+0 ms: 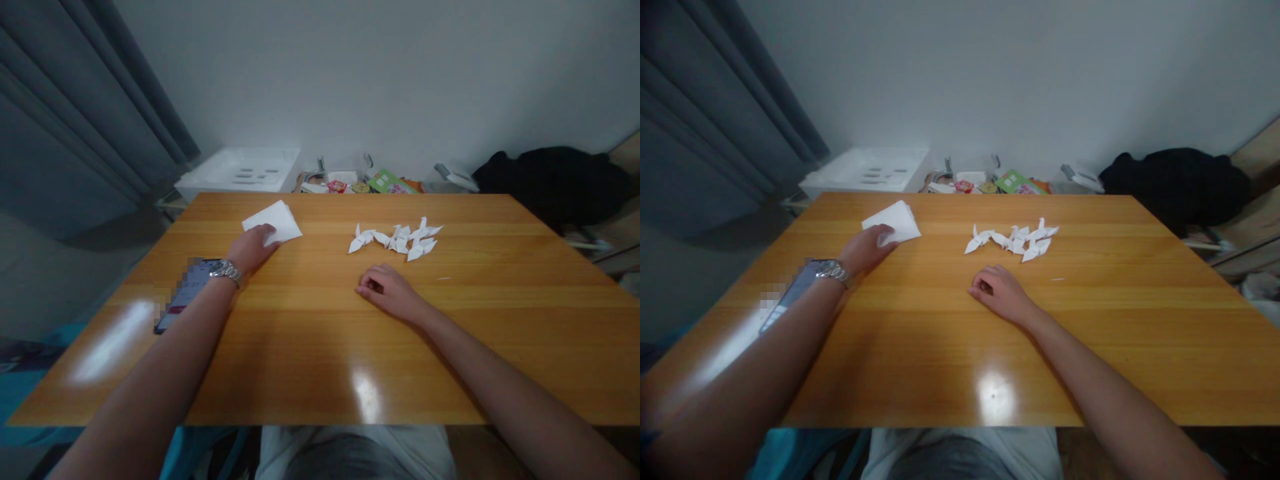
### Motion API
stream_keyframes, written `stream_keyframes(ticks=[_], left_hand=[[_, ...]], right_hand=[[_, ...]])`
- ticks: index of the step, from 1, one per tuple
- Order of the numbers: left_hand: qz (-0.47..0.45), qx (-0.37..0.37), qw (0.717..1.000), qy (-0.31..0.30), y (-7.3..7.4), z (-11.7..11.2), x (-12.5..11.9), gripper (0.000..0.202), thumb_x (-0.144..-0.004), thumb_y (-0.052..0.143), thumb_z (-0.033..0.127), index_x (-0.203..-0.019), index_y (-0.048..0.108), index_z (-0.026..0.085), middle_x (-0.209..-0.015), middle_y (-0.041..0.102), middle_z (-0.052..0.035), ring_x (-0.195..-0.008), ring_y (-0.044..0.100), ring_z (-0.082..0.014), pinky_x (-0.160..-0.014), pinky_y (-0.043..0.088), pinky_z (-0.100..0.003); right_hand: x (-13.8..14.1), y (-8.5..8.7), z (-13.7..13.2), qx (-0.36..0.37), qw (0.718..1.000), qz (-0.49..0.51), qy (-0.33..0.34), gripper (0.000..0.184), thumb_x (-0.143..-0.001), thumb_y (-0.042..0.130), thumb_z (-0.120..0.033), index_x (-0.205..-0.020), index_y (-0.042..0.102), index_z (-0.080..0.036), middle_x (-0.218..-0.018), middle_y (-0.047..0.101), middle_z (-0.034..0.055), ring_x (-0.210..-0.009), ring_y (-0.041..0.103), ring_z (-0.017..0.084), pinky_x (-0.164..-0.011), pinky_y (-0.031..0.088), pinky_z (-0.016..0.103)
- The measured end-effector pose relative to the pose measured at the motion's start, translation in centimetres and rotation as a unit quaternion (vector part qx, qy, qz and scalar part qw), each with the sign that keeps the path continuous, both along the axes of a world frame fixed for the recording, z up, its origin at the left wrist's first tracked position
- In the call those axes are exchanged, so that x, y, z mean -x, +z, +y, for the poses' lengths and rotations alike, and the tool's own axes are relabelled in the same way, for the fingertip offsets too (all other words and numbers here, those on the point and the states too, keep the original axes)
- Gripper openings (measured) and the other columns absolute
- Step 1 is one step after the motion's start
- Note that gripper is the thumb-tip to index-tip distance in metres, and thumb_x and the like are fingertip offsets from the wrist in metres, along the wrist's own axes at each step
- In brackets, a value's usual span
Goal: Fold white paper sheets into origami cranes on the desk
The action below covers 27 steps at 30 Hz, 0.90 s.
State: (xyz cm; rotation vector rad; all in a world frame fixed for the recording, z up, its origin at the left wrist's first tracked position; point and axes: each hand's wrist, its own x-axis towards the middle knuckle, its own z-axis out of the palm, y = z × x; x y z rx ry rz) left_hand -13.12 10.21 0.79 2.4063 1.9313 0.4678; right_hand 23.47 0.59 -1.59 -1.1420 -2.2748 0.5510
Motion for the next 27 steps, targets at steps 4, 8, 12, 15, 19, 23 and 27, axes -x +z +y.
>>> stream_keyframes(ticks=[4, 8, 12, 15, 19, 23, 27], left_hand=[[-0.036, 0.02, 0.999, 0.019, -0.1, 0.1, 0.3, 0.044, -0.088, 0.055, 0.05, -0.12, 0.065, 0.021, -0.121, 0.068, -0.009, -0.102, 0.063, -0.0259, -0.089, 0.047, -0.035], [-0.058, 0.026, 0.998, 0.023, 0.3, 0.2, 0.4, 0.043, -0.088, 0.055, 0.05, -0.116, 0.07, 0.022, -0.115, 0.071, -0.0085, -0.097, 0.065, -0.0258, -0.086, 0.048, -0.034], [-0.035, 0.021, 0.999, 0.035, 0.6, 0.2, 0.3, 0.042, -0.092, 0.048, 0.048, -0.111, 0.075, 0.022, -0.111, 0.074, -0.0085, -0.091, 0.067, -0.0272, -0.08, 0.048, -0.034], [0.003, 0.002, 0.999, 0.043, 0.8, -0.1, 0.0, 0.046, -0.095, 0.042, 0.05, -0.11, 0.075, 0.021, -0.109, 0.074, -0.0107, -0.09, 0.067, -0.0288, -0.077, 0.047, -0.035], [0.03, -0.048, 0.998, 0.04, 1.4, -0.5, -0.3, 0.047, -0.1, 0.035, 0.048, -0.106, 0.073, 0.022, -0.112, 0.072, -0.0111, -0.099, 0.065, -0.0282, -0.078, 0.045, -0.034], [0.025, -0.12, 0.992, 0.024, 2.5, -1.0, -0.5, 0.047, -0.103, 0.031, 0.047, -0.106, 0.071, 0.021, -0.114, 0.071, -0.0101, -0.106, 0.063, -0.0267, -0.082, 0.045, -0.034], [0.027, -0.181, 0.983, -0.012, 3.3, -2.3, -1.2, 0.046, -0.103, 0.033, 0.047, -0.105, 0.071, 0.021, -0.111, 0.072, -0.0087, -0.103, 0.064, -0.0256, -0.081, 0.047, -0.034]], right_hand=[[-0.1, 0.0, 0.0, -0.005, 1.0, -0.001, 0.002, 0.021, -0.095, 0.061, -0.038, -0.081, 0.061, -0.022, -0.079, 0.063, 0.0026, -0.078, 0.054, 0.02, -0.072, 0.039, 0.033], [-0.1, -0.1, 0.1, -0.007, 1.0, 0.002, 0.008, 0.021, -0.095, 0.06, -0.038, -0.081, 0.06, -0.022, -0.079, 0.063, 0.0025, -0.078, 0.054, 0.02, -0.073, 0.04, 0.033], [-0.1, 0.0, 0.1, -0.008, 1.0, 0.001, 0.011, 0.022, -0.095, 0.06, -0.038, -0.081, 0.06, -0.021, -0.079, 0.063, 0.0025, -0.078, 0.054, 0.02, -0.073, 0.04, 0.033], [-0.1, 0.1, 0.1, -0.005, 1.0, 0.0, 0.01, 0.021, -0.095, 0.06, -0.038, -0.081, 0.06, -0.021, -0.08, 0.063, 0.0026, -0.078, 0.054, 0.02, -0.073, 0.04, 0.033], [0.0, 0.3, -0.1, -0.002, 1.0, 0.001, 0.007, 0.021, -0.095, 0.061, -0.037, -0.081, 0.061, -0.021, -0.08, 0.063, 0.0027, -0.078, 0.054, 0.02, -0.073, 0.039, 0.033], [0.0, 0.3, -0.1, -0.003, 1.0, 0.002, 0.005, 0.02, -0.094, 0.063, -0.035, -0.081, 0.062, -0.02, -0.079, 0.063, 0.0025, -0.078, 0.054, 0.019, -0.073, 0.039, 0.032], [0.1, 0.2, 0.0, -0.005, 1.0, 0.008, 0.009, 0.019, -0.093, 0.063, -0.033, -0.08, 0.062, -0.019, -0.078, 0.063, 0.002, -0.076, 0.054, 0.018, -0.072, 0.039, 0.032]])
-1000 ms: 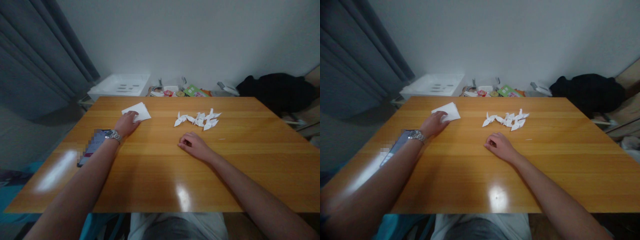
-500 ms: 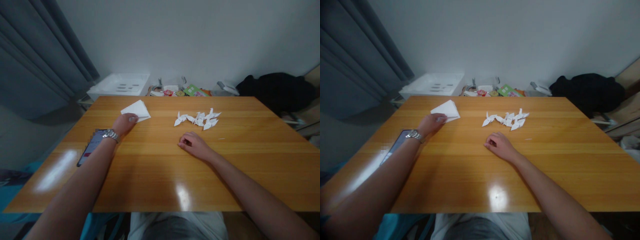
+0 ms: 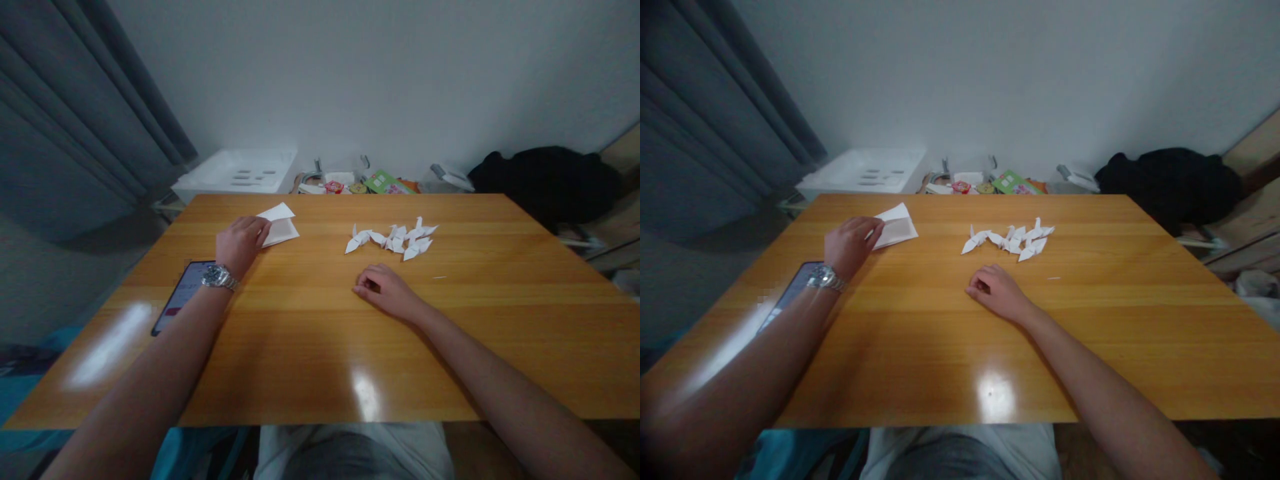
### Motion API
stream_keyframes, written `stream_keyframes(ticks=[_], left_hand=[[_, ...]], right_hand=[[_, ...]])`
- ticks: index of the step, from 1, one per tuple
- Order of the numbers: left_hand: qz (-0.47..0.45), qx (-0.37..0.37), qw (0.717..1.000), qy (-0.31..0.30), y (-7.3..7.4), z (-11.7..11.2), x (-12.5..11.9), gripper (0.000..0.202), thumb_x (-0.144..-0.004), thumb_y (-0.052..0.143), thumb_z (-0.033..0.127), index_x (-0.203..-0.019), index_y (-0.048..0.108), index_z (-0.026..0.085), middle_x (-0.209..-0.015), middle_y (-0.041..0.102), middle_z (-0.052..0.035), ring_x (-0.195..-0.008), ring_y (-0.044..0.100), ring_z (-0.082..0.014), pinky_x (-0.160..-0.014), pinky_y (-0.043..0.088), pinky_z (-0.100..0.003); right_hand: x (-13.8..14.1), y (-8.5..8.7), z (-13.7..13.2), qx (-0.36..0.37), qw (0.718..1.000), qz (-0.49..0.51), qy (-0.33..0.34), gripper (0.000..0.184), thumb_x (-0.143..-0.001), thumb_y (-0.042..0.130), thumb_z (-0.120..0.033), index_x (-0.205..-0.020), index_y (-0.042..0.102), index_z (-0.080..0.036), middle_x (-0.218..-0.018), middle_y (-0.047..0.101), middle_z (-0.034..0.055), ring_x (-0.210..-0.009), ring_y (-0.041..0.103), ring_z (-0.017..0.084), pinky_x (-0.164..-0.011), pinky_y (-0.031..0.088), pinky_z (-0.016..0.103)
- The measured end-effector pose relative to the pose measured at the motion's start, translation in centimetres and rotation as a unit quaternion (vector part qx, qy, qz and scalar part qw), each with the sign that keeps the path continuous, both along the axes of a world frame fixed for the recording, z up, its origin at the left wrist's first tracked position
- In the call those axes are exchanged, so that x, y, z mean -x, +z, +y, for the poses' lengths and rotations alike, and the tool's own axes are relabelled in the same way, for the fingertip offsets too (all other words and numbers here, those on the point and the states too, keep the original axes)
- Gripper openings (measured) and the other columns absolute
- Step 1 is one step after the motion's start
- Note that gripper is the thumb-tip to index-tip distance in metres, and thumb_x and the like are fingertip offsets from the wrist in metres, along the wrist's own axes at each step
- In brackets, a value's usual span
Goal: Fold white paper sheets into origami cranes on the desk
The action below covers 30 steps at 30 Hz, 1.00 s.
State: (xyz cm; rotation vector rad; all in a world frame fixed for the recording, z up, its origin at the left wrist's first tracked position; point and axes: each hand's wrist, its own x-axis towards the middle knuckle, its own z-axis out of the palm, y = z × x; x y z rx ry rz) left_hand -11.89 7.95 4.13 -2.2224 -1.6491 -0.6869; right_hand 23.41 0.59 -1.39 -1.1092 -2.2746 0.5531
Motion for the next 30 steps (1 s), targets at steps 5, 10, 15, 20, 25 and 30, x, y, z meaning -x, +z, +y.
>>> stream_keyframes(ticks=[5, 10, 15, 20, 25, 30], left_hand=[[-0.012, 0.028, 0.996, -0.09, -0.8, -3.4, -2.2, 0.038, -0.102, 0.041, 0.044, -0.104, 0.073, 0.023, -0.11, 0.074, -0.0056, -0.101, 0.067, -0.0238, -0.081, 0.052, -0.034], [-0.032, 0.165, 0.964, -0.206, -3.0, -6.6, -4.7, 0.035, -0.1, 0.047, 0.044, -0.11, 0.073, 0.022, -0.131, 0.066, -0.0061, -0.125, 0.059, -0.023, -0.106, 0.048, -0.04], [-0.003, 0.233, 0.937, -0.26, -3.5, -8.6, -6.8, 0.041, -0.099, 0.05, 0.043, -0.13, 0.064, 0.02, -0.149, 0.05, -0.0108, -0.14, 0.045, -0.027, -0.116, 0.039, -0.047], [0.026, 0.245, 0.925, -0.291, -3.0, -10.4, -8.5, 0.04, -0.098, 0.051, 0.041, -0.132, 0.063, 0.022, -0.15, 0.049, -0.0115, -0.138, 0.047, -0.0278, -0.114, 0.042, -0.046], [0.015, 0.246, 0.915, -0.32, -2.9, -11.0, -9.4, 0.038, -0.098, 0.052, 0.041, -0.129, 0.064, 0.023, -0.146, 0.053, -0.0111, -0.134, 0.052, -0.0269, -0.111, 0.044, -0.046], [-0.039, 0.246, 0.914, -0.32, -2.5, -10.2, -9.7, 0.035, -0.1, 0.049, 0.038, -0.129, 0.061, 0.023, -0.137, 0.061, -0.0078, -0.127, 0.057, -0.0221, -0.11, 0.046, -0.04]], right_hand=[[0.0, 0.0, 0.0, 0.011, 0.998, 0.047, -0.049, 0.02, -0.095, 0.059, -0.033, -0.082, 0.064, -0.019, -0.08, 0.063, 0.0032, -0.076, 0.055, 0.018, -0.07, 0.041, 0.03], [-0.1, 0.0, 0.1, 0.002, 0.99, 0.093, -0.106, 0.023, -0.097, 0.054, -0.037, -0.084, 0.063, -0.02, -0.081, 0.063, 0.0034, -0.075, 0.057, 0.019, -0.068, 0.043, 0.031], [-0.1, 0.3, -0.1, -0.025, 0.986, 0.096, -0.132, 0.022, -0.097, 0.054, -0.037, -0.086, 0.063, -0.02, -0.082, 0.064, 0.0042, -0.075, 0.058, 0.019, -0.067, 0.045, 0.031], [0.4, 1.1, -0.8, -0.097, 0.99, 0.053, -0.093, 0.017, -0.097, 0.053, -0.031, -0.1, 0.067, -0.021, -0.097, 0.065, 0.0075, -0.095, 0.06, 0.024, -0.086, 0.049, 0.039], [1.0, 1.1, -1.1, -0.136, 0.988, -0.051, -0.043, 0.029, -0.096, 0.058, -0.032, -0.122, 0.064, -0.021, -0.123, 0.064, 0.0111, -0.115, 0.055, 0.028, -0.102, 0.044, 0.047], [0.8, 0.2, -1.0, -0.145, 0.982, -0.118, -0.031, 0.032, -0.096, 0.057, -0.035, -0.122, 0.066, -0.02, -0.137, 0.06, 0.0112, -0.128, 0.049, 0.03, -0.11, 0.038, 0.051]])
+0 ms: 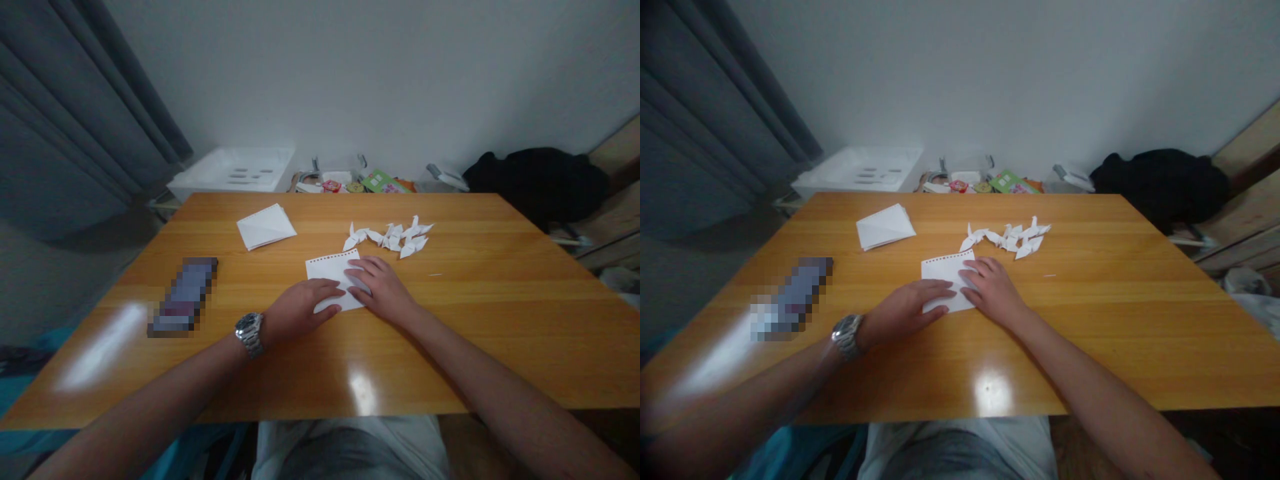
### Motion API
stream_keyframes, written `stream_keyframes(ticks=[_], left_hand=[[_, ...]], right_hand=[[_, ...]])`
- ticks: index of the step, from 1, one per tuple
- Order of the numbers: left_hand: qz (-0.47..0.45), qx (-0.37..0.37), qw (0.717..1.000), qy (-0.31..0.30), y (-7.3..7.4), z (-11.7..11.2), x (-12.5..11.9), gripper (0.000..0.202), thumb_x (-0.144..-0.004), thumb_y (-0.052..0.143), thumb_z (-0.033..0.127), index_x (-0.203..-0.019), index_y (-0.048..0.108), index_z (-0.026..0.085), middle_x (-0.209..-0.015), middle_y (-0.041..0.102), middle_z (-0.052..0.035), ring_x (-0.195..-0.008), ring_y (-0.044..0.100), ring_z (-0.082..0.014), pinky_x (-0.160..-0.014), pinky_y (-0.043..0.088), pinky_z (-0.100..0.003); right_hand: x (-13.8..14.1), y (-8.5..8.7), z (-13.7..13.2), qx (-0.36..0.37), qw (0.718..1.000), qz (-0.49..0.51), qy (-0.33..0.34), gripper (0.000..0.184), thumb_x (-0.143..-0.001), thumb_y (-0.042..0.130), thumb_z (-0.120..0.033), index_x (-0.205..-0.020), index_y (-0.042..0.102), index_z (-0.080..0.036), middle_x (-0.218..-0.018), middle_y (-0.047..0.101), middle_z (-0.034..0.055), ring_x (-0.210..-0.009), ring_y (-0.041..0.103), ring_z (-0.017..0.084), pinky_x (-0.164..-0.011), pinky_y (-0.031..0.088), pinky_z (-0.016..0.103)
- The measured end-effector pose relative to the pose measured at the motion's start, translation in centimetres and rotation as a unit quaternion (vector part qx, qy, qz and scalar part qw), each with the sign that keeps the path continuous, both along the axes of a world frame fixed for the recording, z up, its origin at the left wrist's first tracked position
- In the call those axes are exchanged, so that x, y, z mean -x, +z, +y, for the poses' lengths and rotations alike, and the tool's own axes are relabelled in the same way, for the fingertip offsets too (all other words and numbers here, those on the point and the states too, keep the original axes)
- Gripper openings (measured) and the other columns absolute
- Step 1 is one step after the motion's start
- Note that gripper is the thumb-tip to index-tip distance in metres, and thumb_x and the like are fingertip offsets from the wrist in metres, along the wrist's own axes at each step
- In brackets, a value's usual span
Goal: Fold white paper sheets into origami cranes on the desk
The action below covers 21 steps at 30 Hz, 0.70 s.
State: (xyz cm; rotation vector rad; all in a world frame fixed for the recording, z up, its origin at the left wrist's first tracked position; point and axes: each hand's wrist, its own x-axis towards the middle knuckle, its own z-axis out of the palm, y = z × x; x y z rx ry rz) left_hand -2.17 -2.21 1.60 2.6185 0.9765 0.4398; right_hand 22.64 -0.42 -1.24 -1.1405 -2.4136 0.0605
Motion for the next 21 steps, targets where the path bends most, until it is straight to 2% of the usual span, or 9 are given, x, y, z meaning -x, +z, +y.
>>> stream_keyframes(ticks=[4, 9, 15, 19, 21], left_hand=[[-0.005, -0.022, 0.997, 0.068, 0.2, 0.8, -0.5, 0.042, -0.102, 0.044, 0.037, -0.138, 0.052, 0.017, -0.139, 0.058, -0.0119, -0.129, 0.054, -0.0231, -0.113, 0.042, -0.041], [0.074, -0.074, 0.984, 0.144, -0.8, 1.5, -1.4, 0.056, -0.102, 0.041, 0.041, -0.145, 0.041, 0.006, -0.15, 0.045, -0.0207, -0.137, 0.045, -0.0309, -0.116, 0.036, -0.047], [0.114, -0.117, 0.976, 0.146, -2.4, 1.9, -2.2, 0.06, -0.102, 0.039, 0.043, -0.145, 0.04, 0.001, -0.151, 0.042, -0.0241, -0.14, 0.041, -0.0339, -0.118, 0.031, -0.049], [0.099, -0.129, 0.976, 0.144, -2.9, 1.5, -2.8, 0.056, -0.103, 0.036, 0.038, -0.145, 0.04, 0.002, -0.151, 0.042, -0.0241, -0.143, 0.038, -0.0331, -0.12, 0.028, -0.051], [0.09, -0.128, 0.977, 0.142, -3.0, 1.2, -3.0, 0.055, -0.103, 0.035, 0.036, -0.146, 0.04, 0.002, -0.152, 0.041, -0.0243, -0.144, 0.036, -0.033, -0.121, 0.025, -0.052]], right_hand=[[-0.2, -0.4, 0.0, 0.024, 0.999, -0.024, -0.016, 0.034, -0.098, 0.054, -0.037, -0.126, 0.064, -0.022, -0.139, 0.06, 0.0091, -0.133, 0.046, 0.031, -0.11, 0.036, 0.056], [-0.1, -0.4, -0.1, 0.041, 0.998, -0.03, -0.026, 0.035, -0.098, 0.052, -0.039, -0.127, 0.063, -0.023, -0.141, 0.059, 0.0096, -0.133, 0.049, 0.03, -0.112, 0.033, 0.057], [0.3, 0.1, -0.2, 0.026, 0.999, -0.024, -0.028, 0.04, -0.1, 0.048, -0.039, -0.133, 0.06, -0.019, -0.142, 0.058, 0.0126, -0.134, 0.049, 0.028, -0.117, 0.029, 0.054], [1.1, 0.3, -0.5, 0.042, 0.998, -0.036, -0.03, 0.057, -0.101, 0.041, -0.046, -0.146, 0.045, -0.011, -0.153, 0.043, 0.0187, -0.143, 0.039, 0.029, -0.12, 0.028, 0.051], [1.4, 0.0, -0.5, 0.053, 0.997, -0.038, -0.029, 0.063, -0.102, 0.039, -0.049, -0.151, 0.038, -0.01, -0.158, 0.035, 0.0192, -0.147, 0.032, 0.03, -0.121, 0.026, 0.052]])
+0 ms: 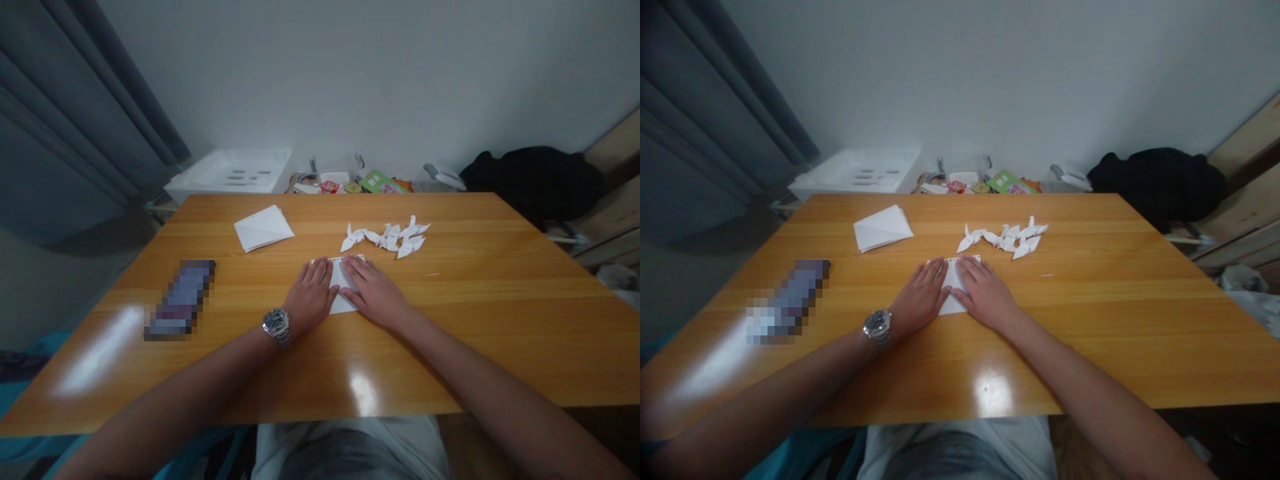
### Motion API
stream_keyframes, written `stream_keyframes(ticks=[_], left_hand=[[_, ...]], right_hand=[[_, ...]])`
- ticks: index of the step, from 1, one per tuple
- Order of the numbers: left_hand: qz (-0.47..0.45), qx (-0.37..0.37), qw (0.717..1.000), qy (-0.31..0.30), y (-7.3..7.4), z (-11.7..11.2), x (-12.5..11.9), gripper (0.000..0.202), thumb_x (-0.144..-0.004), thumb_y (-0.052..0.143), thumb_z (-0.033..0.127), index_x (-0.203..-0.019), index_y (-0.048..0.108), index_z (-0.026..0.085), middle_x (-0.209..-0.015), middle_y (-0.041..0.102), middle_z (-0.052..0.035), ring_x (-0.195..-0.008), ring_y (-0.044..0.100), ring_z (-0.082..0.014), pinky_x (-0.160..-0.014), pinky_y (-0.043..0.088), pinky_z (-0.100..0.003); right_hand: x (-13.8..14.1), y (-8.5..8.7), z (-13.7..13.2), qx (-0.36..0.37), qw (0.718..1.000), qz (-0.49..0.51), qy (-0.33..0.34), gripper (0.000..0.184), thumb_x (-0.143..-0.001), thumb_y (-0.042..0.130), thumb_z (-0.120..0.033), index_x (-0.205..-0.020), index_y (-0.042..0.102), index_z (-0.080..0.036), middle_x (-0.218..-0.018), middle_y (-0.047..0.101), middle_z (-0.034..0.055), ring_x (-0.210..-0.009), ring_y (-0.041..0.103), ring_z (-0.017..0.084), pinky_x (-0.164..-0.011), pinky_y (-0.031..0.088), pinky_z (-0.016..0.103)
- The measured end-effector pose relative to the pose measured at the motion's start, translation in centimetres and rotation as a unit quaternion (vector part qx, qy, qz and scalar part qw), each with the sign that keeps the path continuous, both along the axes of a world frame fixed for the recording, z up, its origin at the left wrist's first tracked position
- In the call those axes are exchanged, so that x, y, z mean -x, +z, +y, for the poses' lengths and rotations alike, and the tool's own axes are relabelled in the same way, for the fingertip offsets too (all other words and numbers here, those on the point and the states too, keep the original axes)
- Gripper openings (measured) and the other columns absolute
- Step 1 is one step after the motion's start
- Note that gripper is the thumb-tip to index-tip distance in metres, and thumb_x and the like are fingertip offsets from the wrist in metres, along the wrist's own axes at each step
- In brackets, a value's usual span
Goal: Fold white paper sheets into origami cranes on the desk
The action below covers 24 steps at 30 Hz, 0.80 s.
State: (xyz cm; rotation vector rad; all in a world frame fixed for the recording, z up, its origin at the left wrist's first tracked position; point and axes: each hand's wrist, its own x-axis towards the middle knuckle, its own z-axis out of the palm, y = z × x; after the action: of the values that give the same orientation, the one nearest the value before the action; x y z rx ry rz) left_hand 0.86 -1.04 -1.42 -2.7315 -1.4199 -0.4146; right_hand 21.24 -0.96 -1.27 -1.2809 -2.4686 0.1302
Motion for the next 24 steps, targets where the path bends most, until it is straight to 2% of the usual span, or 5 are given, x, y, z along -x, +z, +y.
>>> stream_keyframes(ticks=[6, 12, 16, 21, 24], left_hand=[[-0.006, 0.0, 1.0, -0.015, -0.3, -0.4, -0.2, 0.056, -0.102, 0.033, 0.034, -0.151, 0.034, 0.006, -0.157, 0.035, -0.0215, -0.148, 0.029, -0.0314, -0.122, 0.021, -0.054], [0.001, 0.009, 1.0, -0.008, -0.2, -0.3, 0.0, 0.057, -0.103, 0.031, 0.035, -0.152, 0.031, 0.005, -0.158, 0.03, -0.0219, -0.149, 0.026, -0.0325, -0.121, 0.019, -0.058], [0.007, 0.005, 1.0, -0.013, -0.3, -0.4, 0.0, 0.058, -0.104, 0.03, 0.035, -0.152, 0.031, 0.003, -0.158, 0.029, -0.0231, -0.149, 0.025, -0.0332, -0.121, 0.019, -0.058], [0.01, 0.011, 1.0, -0.011, -0.3, -0.2, 0.1, 0.063, -0.103, 0.032, 0.044, -0.152, 0.031, 0.004, -0.159, 0.028, -0.0233, -0.149, 0.025, -0.0333, -0.121, 0.018, -0.057], [0.025, 0.02, 0.998, -0.051, 0.5, 0.1, 0.6, 0.064, -0.103, 0.033, 0.046, -0.152, 0.031, 0.005, -0.159, 0.03, -0.022, -0.15, 0.025, -0.0316, -0.123, 0.014, -0.055]], right_hand=[[0.0, -1.2, 0.0, 0.035, 0.999, -0.021, 0.019, 0.066, -0.103, 0.031, -0.052, -0.157, 0.025, -0.014, -0.161, 0.028, 0.015, -0.151, 0.023, 0.027, -0.123, 0.021, 0.052], [-0.4, -1.3, 0.1, 0.05, 0.998, -0.028, 0.006, 0.069, -0.103, 0.028, -0.055, -0.158, 0.025, -0.013, -0.162, 0.026, 0.0144, -0.151, 0.022, 0.026, -0.123, 0.021, 0.049], [-1.5, -1.5, 0.2, 0.048, 0.998, -0.035, -0.035, 0.069, -0.103, 0.027, -0.052, -0.157, 0.024, -0.01, -0.162, 0.024, 0.0153, -0.151, 0.022, 0.026, -0.123, 0.022, 0.047], [-2.5, -1.7, 0.4, 0.039, 0.997, -0.036, -0.053, 0.068, -0.103, 0.029, -0.053, -0.158, 0.023, -0.014, -0.162, 0.026, 0.0148, -0.15, 0.024, 0.027, -0.123, 0.022, 0.049], [-2.5, -1.7, 0.4, 0.041, 0.997, -0.04, -0.051, 0.068, -0.103, 0.03, -0.052, -0.158, 0.023, -0.013, -0.162, 0.026, 0.0151, -0.15, 0.024, 0.026, -0.123, 0.022, 0.049]])
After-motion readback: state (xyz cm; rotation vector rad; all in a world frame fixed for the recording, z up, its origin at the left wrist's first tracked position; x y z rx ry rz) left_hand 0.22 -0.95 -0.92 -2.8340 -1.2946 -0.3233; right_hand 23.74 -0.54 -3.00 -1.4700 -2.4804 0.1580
